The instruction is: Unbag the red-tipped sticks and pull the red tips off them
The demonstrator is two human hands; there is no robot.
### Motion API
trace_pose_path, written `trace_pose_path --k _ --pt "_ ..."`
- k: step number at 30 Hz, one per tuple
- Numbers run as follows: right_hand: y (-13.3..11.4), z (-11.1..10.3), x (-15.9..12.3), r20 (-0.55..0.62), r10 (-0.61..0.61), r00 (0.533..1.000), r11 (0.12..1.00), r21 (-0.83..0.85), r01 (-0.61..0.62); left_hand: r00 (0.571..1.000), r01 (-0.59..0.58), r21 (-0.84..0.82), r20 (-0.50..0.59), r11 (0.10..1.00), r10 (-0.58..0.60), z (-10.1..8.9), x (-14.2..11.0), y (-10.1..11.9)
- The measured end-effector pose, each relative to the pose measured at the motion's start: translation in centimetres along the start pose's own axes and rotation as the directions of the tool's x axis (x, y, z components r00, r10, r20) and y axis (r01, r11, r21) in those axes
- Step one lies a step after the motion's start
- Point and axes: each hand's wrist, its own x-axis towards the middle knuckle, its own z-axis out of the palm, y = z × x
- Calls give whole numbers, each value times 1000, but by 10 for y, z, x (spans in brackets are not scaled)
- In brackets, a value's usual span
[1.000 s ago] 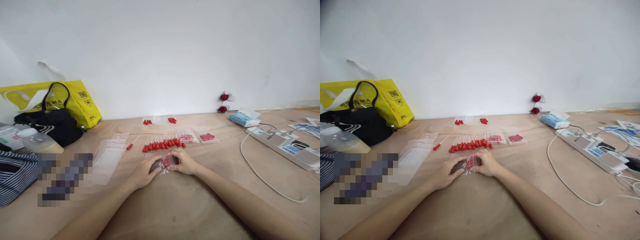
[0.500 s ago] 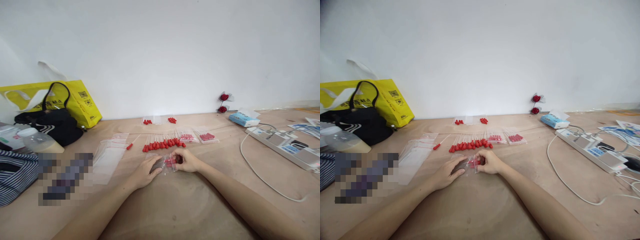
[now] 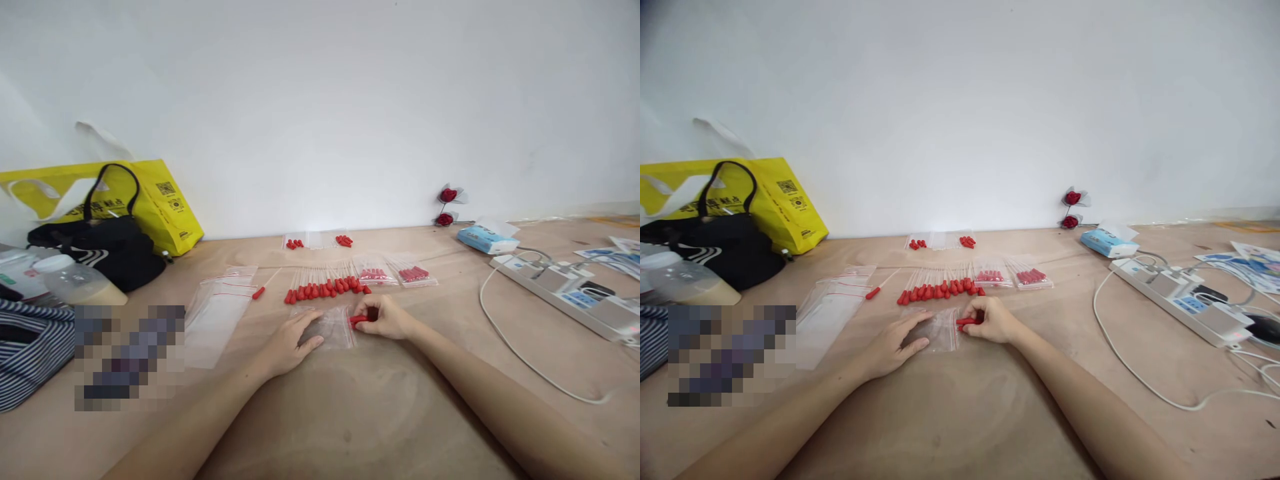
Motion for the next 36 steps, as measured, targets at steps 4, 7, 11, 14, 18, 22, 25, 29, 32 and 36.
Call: trace_pose_path --k 4,7,11,14,18,22,25,29,32,36 --pt "2 -10 -4 -15 -48 999 998 -28 47 1000 -1 -23 -5 1000 1 0 1 0" --pt "0 -7 -4 37 -115 993 993 -28 116 1000 -14 -35 -7 999 14 0 0 0" --pt "1 -6 -5 67 -84 994 996 -24 86 1000 -8 -34 -16 999 7 0 -1 -2" --pt "6 -13 -8 74 -29 997 1000 -10 30 1000 9 -29 -8 1000 -9 -1 -2 -3" --pt "11 -22 -10 79 -15 997 1000 29 13 1000 8 -35 -6 999 -8 -1 -2 -3" --pt "8 -21 -10 117 -21 993 997 -66 29 1000 -2 -22 -5 1000 2 -1 -2 -3" --pt "4 -21 -10 145 -32 989 993 -108 48 1000 -7 -19 -1 1000 7 -1 -2 -4" --pt "4 -27 -10 164 -17 986 993 -114 36 1000 -12 -22 4 1000 12 -1 -2 -5" --pt "7 -37 -12 151 18 988 998 -66 -8 1000 -9 -22 2 1000 9 0 -2 -5" --pt "14 -59 -17 93 146 985 983 100 -155 1000 -16 -46 -17 999 16 -2 -4 -6"
